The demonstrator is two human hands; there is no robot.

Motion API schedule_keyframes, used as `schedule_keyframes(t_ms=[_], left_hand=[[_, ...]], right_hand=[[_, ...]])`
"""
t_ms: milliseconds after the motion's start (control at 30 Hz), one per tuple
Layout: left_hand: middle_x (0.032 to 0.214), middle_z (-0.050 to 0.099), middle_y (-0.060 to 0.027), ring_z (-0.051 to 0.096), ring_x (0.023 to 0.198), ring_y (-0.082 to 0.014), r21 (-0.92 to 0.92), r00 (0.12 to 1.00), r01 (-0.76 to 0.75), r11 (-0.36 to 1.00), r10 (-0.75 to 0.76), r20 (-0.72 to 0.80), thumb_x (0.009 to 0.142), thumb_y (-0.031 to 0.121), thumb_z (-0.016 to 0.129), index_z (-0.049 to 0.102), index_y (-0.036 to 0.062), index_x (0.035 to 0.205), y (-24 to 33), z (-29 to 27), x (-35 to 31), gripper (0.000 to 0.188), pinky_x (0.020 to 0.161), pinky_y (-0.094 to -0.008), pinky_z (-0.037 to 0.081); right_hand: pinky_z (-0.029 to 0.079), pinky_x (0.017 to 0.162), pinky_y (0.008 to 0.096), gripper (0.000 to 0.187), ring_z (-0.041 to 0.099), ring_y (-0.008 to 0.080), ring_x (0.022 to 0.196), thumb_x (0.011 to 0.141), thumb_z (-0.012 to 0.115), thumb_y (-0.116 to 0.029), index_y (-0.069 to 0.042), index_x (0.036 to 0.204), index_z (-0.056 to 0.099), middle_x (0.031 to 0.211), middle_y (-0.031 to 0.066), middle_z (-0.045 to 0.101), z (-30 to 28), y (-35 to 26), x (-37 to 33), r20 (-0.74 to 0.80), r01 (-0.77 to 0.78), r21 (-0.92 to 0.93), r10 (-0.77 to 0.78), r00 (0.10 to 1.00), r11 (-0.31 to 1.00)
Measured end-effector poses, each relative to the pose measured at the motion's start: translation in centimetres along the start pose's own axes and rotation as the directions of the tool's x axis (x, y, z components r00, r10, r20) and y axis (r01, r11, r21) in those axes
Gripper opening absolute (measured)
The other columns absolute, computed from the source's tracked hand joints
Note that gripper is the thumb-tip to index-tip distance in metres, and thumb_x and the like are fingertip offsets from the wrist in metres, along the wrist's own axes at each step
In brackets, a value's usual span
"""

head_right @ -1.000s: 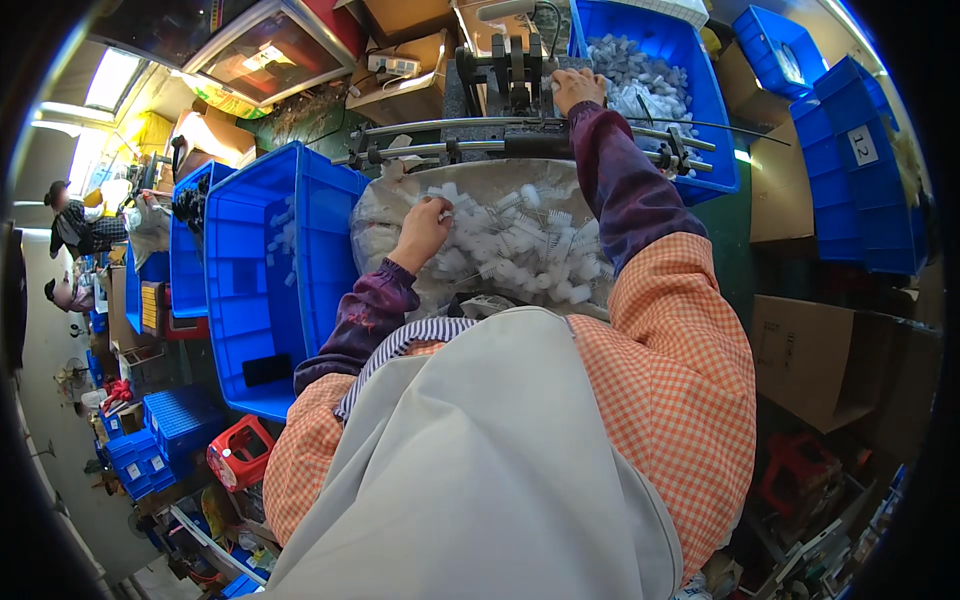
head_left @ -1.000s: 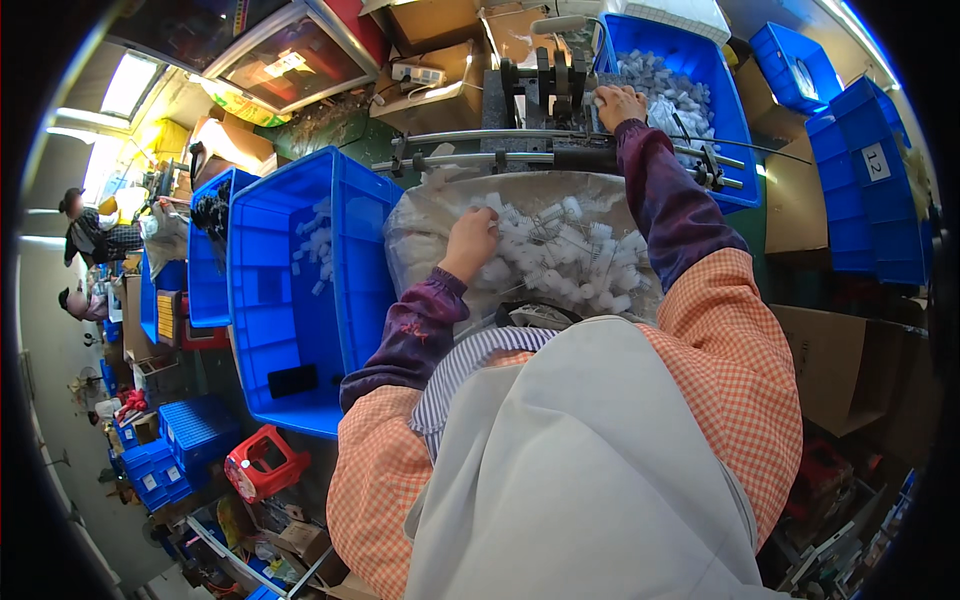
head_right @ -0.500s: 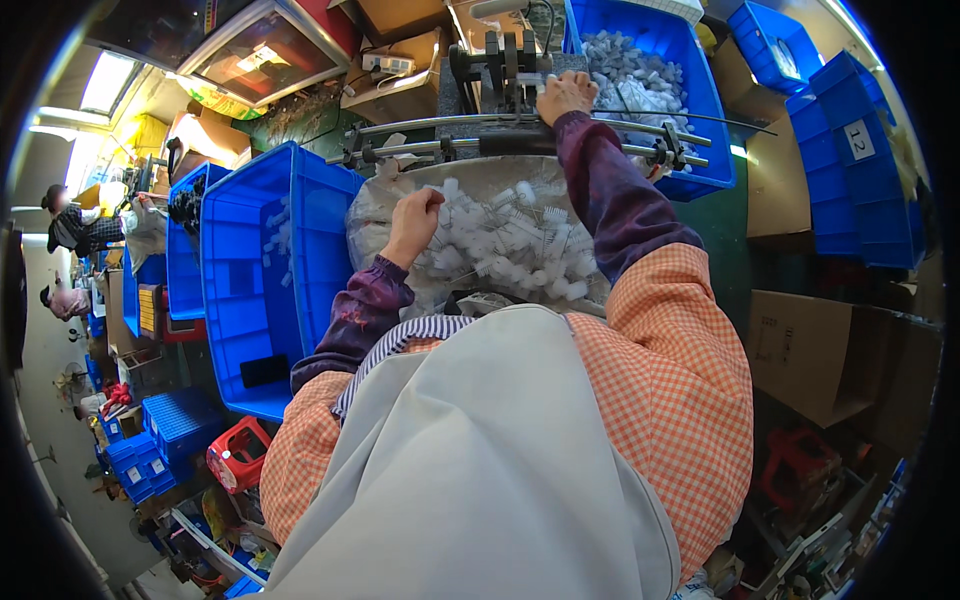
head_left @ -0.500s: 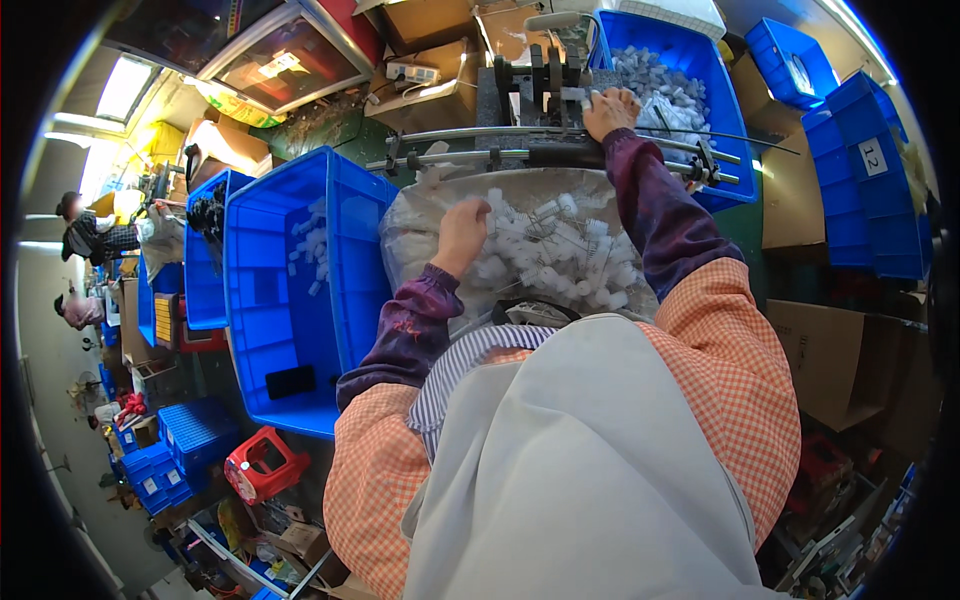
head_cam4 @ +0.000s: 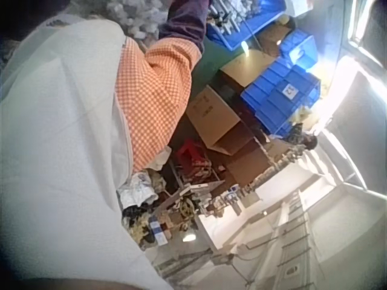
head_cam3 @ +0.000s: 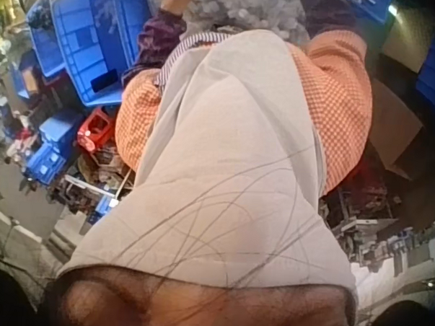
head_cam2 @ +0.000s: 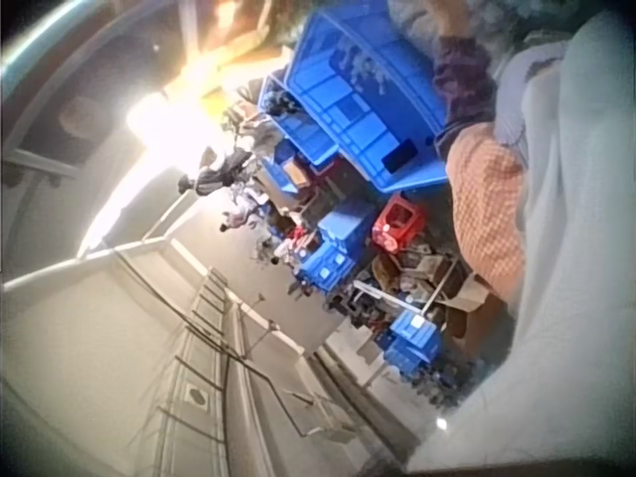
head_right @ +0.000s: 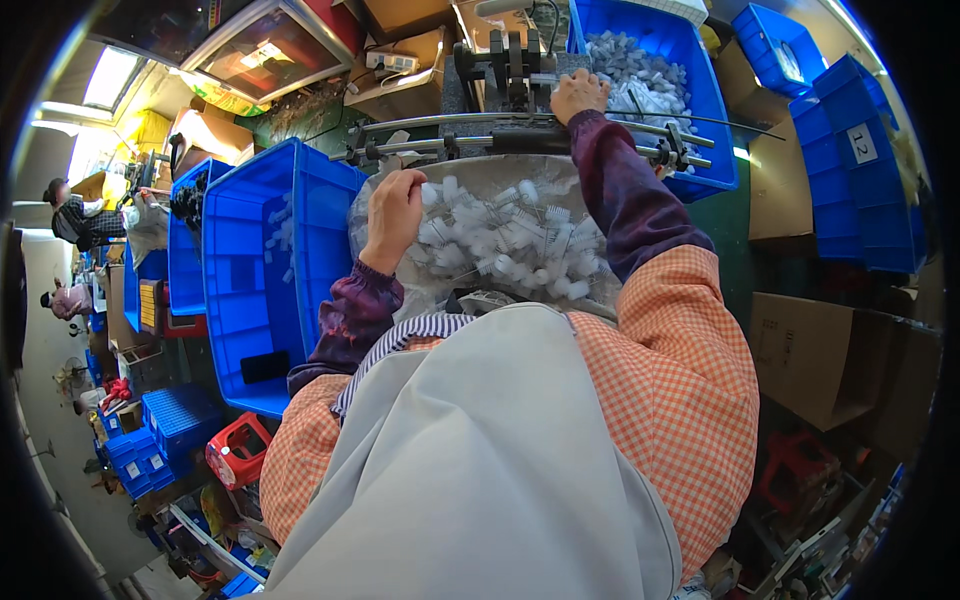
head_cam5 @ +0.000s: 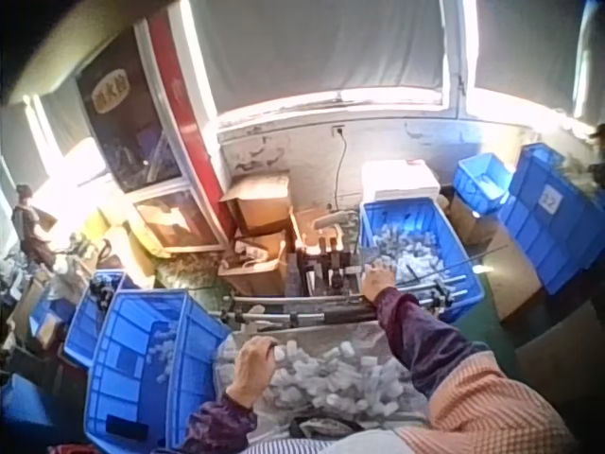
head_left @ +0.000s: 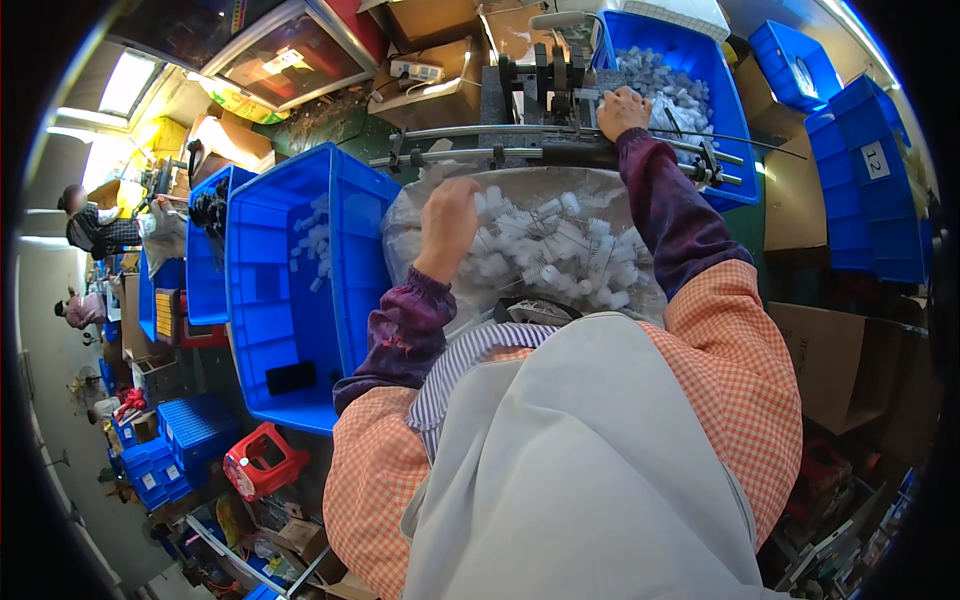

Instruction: The person repeatedly picks small white cotton-like pieces from a large pile on a table and places them into a blue bin. The action is continuous and repetitive throughout the clip.

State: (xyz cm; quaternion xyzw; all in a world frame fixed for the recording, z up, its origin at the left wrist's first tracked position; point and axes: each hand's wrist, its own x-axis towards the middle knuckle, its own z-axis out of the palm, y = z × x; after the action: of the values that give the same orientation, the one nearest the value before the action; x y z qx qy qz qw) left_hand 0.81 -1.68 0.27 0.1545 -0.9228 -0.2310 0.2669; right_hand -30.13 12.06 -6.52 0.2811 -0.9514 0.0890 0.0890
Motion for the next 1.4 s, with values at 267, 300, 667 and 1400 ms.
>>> schedule_keyframes(t_ms=[267,300,667,1400], left_hand=[[0.077,0.060,-0.0065,0.061,0.069,-0.0157,-0.225,0.999,0.031,0.974,-0.032,-0.002,0.078,-0.002,0.056,0.060,0.0026,0.087,1.3,-0.1,1.0,0.012,0.061,-0.0262,0.047],[0.077,0.060,-0.0056,0.061,0.069,-0.0133,-0.289,0.999,0.042,0.957,-0.041,0.012,0.078,-0.003,0.056,0.060,0.0019,0.088,1.5,0.2,1.1,0.012,0.061,-0.0245,0.047],[0.082,0.059,-0.0083,0.061,0.070,-0.0141,-0.696,0.987,0.158,0.701,-0.140,0.083,0.079,0.000,0.058,0.058,-0.0004,0.089,4.5,5.1,2.7,0.009,0.061,-0.0233,0.046],[0.088,0.058,-0.0134,0.056,0.085,-0.0329,0.234,0.921,0.057,0.971,-0.142,0.363,0.073,0.016,0.057,0.059,0.0115,0.089,-4.5,7.7,-1.6,0.016,0.073,-0.0434,0.045]], right_hand=[[0.042,0.080,0.0441,0.024,0.060,0.0273,0.094,0.081,0.043,-0.019,-0.015,0.100,0.057,0.102,0.0109,0.062,-3.5,4.2,2.6,0.143,-0.084,-0.232,0.120,0.983,0.969],[0.043,0.077,0.0437,0.025,0.061,0.0283,0.093,0.081,0.044,-0.018,-0.015,0.102,0.057,0.101,0.0106,0.062,-4.1,5.6,2.9,0.132,-0.177,-0.232,0.212,0.968,0.956],[0.045,0.072,0.0270,0.018,0.055,0.0117,0.077,0.087,0.053,-0.014,-0.002,0.099,0.059,0.085,0.0069,0.061,-8.9,-3.5,-8.5,0.222,0.041,0.940,-0.698,0.681,0.338],[0.037,0.085,0.0407,0.017,0.049,0.0252,0.102,0.080,0.052,-0.024,-0.015,0.093,0.060,0.099,0.0035,0.061,1.4,0.6,1.3,-0.093,0.161,0.075,-0.154,0.984,0.984]])
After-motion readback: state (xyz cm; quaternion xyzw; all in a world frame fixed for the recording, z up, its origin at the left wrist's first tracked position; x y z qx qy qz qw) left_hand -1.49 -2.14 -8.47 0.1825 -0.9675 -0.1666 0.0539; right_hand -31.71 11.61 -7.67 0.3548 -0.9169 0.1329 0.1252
